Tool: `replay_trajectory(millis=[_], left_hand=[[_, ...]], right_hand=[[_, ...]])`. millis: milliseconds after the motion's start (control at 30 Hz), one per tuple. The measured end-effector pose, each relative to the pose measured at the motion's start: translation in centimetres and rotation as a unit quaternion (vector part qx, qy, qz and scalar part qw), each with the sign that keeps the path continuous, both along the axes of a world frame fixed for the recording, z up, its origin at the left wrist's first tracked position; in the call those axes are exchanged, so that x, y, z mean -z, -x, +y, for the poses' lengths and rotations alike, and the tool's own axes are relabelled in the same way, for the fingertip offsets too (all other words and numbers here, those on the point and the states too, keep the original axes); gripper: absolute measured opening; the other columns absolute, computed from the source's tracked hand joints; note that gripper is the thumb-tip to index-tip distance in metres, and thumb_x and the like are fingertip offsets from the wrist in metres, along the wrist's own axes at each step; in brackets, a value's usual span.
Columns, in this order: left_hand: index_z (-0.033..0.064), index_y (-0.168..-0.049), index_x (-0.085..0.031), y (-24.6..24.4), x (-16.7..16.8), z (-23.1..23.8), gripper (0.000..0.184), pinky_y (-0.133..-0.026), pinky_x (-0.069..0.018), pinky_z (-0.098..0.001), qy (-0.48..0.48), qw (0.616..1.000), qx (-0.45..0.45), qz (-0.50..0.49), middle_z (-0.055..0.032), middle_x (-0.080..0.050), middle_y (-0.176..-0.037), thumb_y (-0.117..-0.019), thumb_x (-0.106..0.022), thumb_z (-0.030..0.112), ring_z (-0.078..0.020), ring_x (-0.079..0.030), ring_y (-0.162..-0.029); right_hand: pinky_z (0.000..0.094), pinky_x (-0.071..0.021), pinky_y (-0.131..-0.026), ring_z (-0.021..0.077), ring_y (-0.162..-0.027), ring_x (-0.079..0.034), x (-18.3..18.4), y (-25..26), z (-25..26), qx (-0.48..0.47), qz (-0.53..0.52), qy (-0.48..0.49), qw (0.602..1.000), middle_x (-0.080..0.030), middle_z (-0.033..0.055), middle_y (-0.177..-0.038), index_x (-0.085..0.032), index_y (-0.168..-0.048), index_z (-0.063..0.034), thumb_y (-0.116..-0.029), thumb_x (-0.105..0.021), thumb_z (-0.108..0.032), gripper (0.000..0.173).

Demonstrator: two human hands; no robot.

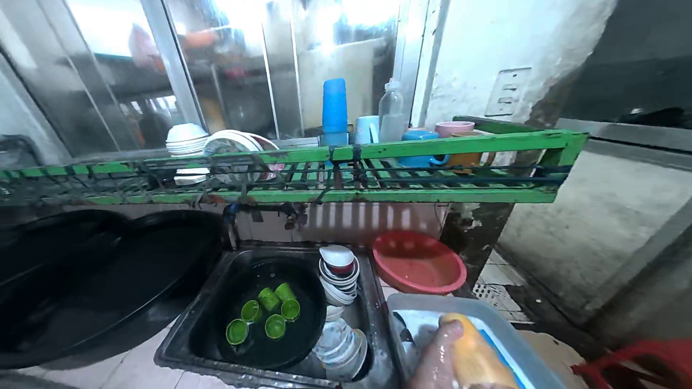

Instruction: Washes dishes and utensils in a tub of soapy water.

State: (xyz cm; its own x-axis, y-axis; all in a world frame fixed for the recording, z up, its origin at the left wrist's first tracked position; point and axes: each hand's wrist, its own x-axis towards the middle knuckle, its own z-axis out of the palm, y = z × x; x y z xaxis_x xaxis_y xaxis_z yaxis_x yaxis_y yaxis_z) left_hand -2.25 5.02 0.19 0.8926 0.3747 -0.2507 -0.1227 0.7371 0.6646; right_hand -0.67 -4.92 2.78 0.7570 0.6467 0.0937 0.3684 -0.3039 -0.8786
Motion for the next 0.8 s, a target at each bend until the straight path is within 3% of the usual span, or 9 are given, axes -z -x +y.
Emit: replay_trajectory(millis=[67, 167, 300, 367, 500, 567, 667, 700, 800], left_hand=[[0.0017, -0.146, -0.039, 0.1, -0.6, -1.6, 0.054, -0.089, -0.0564, -0.0436, -0.041, 0.992, -0.062, 0.107, -0.0196, -0.064, -0.117, -0.1014, -0.059, 0.026, -0.0256, -0.066, -0.102], [0.001, -0.155, -0.024, 0.4, -0.5, -3.4, 0.074, -0.094, -0.0557, -0.0489, -0.041, 0.982, -0.11, 0.151, -0.0263, -0.059, -0.129, -0.0983, -0.066, 0.024, -0.0321, -0.064, -0.111], [0.0033, -0.143, -0.045, 0.0, -0.2, -0.6, 0.045, -0.088, -0.0561, -0.0433, -0.035, 0.989, -0.121, 0.074, -0.0169, -0.063, -0.121, -0.1057, -0.055, 0.026, -0.0238, -0.064, -0.103], [0.0071, -0.154, -0.033, -0.2, -0.5, 1.7, 0.059, -0.099, -0.0531, -0.0486, -0.058, 0.987, -0.124, 0.086, -0.0199, -0.055, -0.14, -0.1047, -0.058, 0.028, -0.0289, -0.06, -0.121], [0.0083, -0.154, -0.033, -0.2, -0.3, 4.0, 0.078, -0.101, -0.0526, -0.0503, -0.235, 0.951, -0.131, 0.153, -0.0256, -0.05, -0.144, -0.0923, -0.077, 0.027, -0.0333, -0.058, -0.125], [0.0047, -0.152, -0.038, 0.2, -0.2, 3.3, 0.081, -0.104, -0.0517, -0.0486, -0.377, 0.905, -0.07, 0.185, -0.0249, -0.056, -0.14, -0.0863, -0.082, 0.022, -0.0318, -0.06, -0.125], [-0.0047, -0.14, -0.055, 1.7, 0.3, -1.5, 0.068, -0.106, -0.0502, -0.0477, -0.633, 0.758, 0.026, 0.156, -0.0225, -0.064, -0.132, -0.0828, -0.078, 0.024, -0.0315, -0.063, -0.123], [-0.0091, -0.131, -0.061, 2.4, 0.6, -3.0, 0.066, -0.104, -0.0519, -0.0483, -0.688, 0.716, 0.012, 0.122, -0.0248, -0.068, -0.126, -0.079, -0.08, 0.028, -0.0341, -0.066, -0.119], [0.0006, -0.147, -0.05, 2.4, -2.3, -3.5, 0.075, -0.116, -0.0398, -0.0458, -0.723, 0.639, 0.185, 0.186, -0.0164, -0.056, -0.146, -0.0873, -0.072, 0.04, -0.0281, -0.052, -0.137]], right_hand=[[0.0561, -0.0423, -0.112, 0.0441, -0.128, -0.058, -2.6, 0.4, -1.0, -0.112, -0.142, 0.132, 0.975, -0.06, 0.0334, -0.133, -0.058, -0.131, 0.0133, -0.1021, -0.053, -0.013, 0.039], [0.0557, -0.0439, -0.11, 0.0448, -0.126, -0.06, -1.4, -0.2, -1.9, -0.133, -0.177, 0.175, 0.96, -0.063, 0.0315, -0.131, -0.061, -0.13, 0.0111, -0.1022, -0.054, -0.016, 0.04], [0.0451, -0.0529, -0.096, 0.0284, -0.11, -0.065, 2.6, -1.2, -2.4, -0.019, 0.095, -0.003, 0.995, -0.063, 0.0271, -0.125, -0.054, -0.135, 0.0113, -0.0977, -0.051, -0.001, 0.039], [0.0405, -0.0542, -0.098, 0.0213, -0.119, -0.063, 0.9, -1.4, -3.1, -0.003, 0.246, -0.035, 0.969, -0.056, 0.0176, -0.144, -0.048, -0.15, -0.0034, -0.0954, -0.044, 0.003, 0.055], [0.0356, -0.0586, -0.084, 0.0168, -0.104, -0.068, -1.8, -1.7, -5.5, 0.066, 0.283, -0.095, 0.952, -0.061, 0.0154, -0.134, -0.049, -0.147, -0.0018, -0.0962, -0.043, 0.004, 0.051], [0.035, -0.0533, -0.098, 0.0159, -0.122, -0.06, -2.6, -1.6, -5.8, 0.063, 0.153, -0.105, 0.981, -0.052, 0.0163, -0.147, -0.043, -0.152, -0.0023, -0.0915, -0.051, -0.004, 0.061], [0.0513, -0.0392, -0.116, 0.035, -0.142, -0.045, -1.4, -3.2, -4.0, 0.013, -0.058, -0.002, 0.998, -0.043, 0.0253, -0.155, -0.036, -0.156, 0.0005, -0.0879, -0.061, -0.032, 0.08], [0.0563, -0.0384, -0.115, 0.0389, -0.141, -0.047, -1.0, -3.9, -3.3, 0.01, -0.078, 0.042, 0.996, -0.048, 0.0251, -0.152, -0.043, -0.153, 0.0, -0.0908, -0.059, -0.038, 0.075], [0.055, -0.0478, -0.103, 0.0345, -0.121, -0.061, -0.4, -6.0, -2.0, 0.075, 0.095, 0.062, 0.991, -0.062, 0.0233, -0.132, -0.056, -0.143, -0.0054, -0.102, -0.058, -0.025, 0.046]])
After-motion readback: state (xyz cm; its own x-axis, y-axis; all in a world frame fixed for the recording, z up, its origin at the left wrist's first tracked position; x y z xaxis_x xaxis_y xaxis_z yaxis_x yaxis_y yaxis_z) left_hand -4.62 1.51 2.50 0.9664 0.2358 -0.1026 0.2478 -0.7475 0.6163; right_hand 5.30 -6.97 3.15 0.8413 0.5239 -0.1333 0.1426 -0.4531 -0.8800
